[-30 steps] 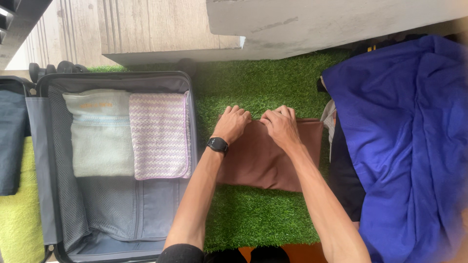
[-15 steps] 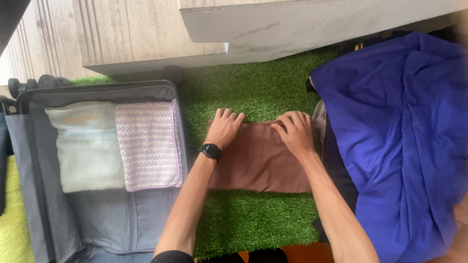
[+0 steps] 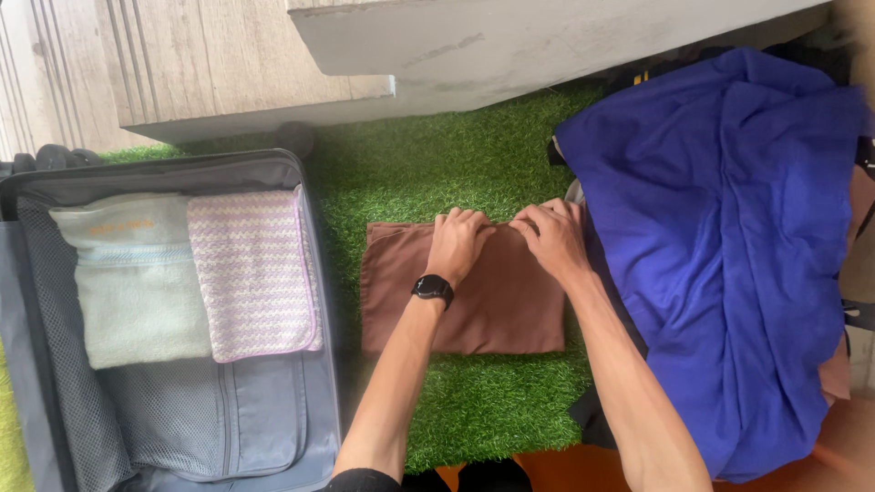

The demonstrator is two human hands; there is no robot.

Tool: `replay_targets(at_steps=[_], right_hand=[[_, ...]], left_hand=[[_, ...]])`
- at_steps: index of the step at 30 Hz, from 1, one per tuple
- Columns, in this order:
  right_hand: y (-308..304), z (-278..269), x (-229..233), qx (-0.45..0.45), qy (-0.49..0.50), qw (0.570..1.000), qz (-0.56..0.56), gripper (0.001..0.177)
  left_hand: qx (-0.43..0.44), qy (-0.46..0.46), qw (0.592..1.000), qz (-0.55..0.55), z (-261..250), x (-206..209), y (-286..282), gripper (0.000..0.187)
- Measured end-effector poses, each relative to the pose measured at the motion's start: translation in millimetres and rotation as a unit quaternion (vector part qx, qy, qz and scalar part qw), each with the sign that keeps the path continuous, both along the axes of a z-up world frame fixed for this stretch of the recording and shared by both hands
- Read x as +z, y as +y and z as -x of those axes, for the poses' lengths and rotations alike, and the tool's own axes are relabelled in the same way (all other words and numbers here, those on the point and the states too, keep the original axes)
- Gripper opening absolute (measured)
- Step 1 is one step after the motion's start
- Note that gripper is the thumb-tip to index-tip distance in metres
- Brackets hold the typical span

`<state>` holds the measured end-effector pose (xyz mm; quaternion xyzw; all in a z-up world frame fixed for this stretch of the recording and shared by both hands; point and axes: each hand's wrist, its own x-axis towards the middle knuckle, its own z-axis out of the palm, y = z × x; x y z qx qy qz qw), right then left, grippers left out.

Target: The person folds a brown towel on a green mat next to an open suitcase. They smooth the fabric, fold it in half multiple times to create a compact rectangle, and then place the folded towel into the suitcase.

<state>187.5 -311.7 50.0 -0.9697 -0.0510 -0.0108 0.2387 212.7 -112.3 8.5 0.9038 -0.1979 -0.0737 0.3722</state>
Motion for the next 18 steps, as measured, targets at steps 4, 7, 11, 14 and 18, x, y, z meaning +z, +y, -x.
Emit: replay_targets(at_steps=[4,7,11,14,18], right_hand=[[-0.3,-2.9,-7.4,-0.014,-0.02,0.999,0.025,0.019],[9.5,0.9,-14.2,-0.055,-0.061,0.993,0.085,0.022],[35.4,18.7,-17.2,-0.093,-0.146,0.979,0.104,0.029],[65.8,28.2,-22.6,-0.056,-0.12,0.99,0.057,0.021],[107.8,32.4,-10.8,0.028,-0.073,0.997,-0.014,0.023]], left_hand=[[0.013,0.017,1.0,-0.004,-8.0,-10.6,-4.0,0.01],[0.009,-0.001,0.999,-0.043,-6.6,-5.9,-5.9,0.012],[0.06,-0.114,0.991,-0.032,6.2,14.0,13.3,0.022],[0.123,-0.153,0.978,-0.077,11.8,22.5,51.6,0.023],[0.092,-0.113,0.985,-0.095,15.1,33.9,112.8,0.019]])
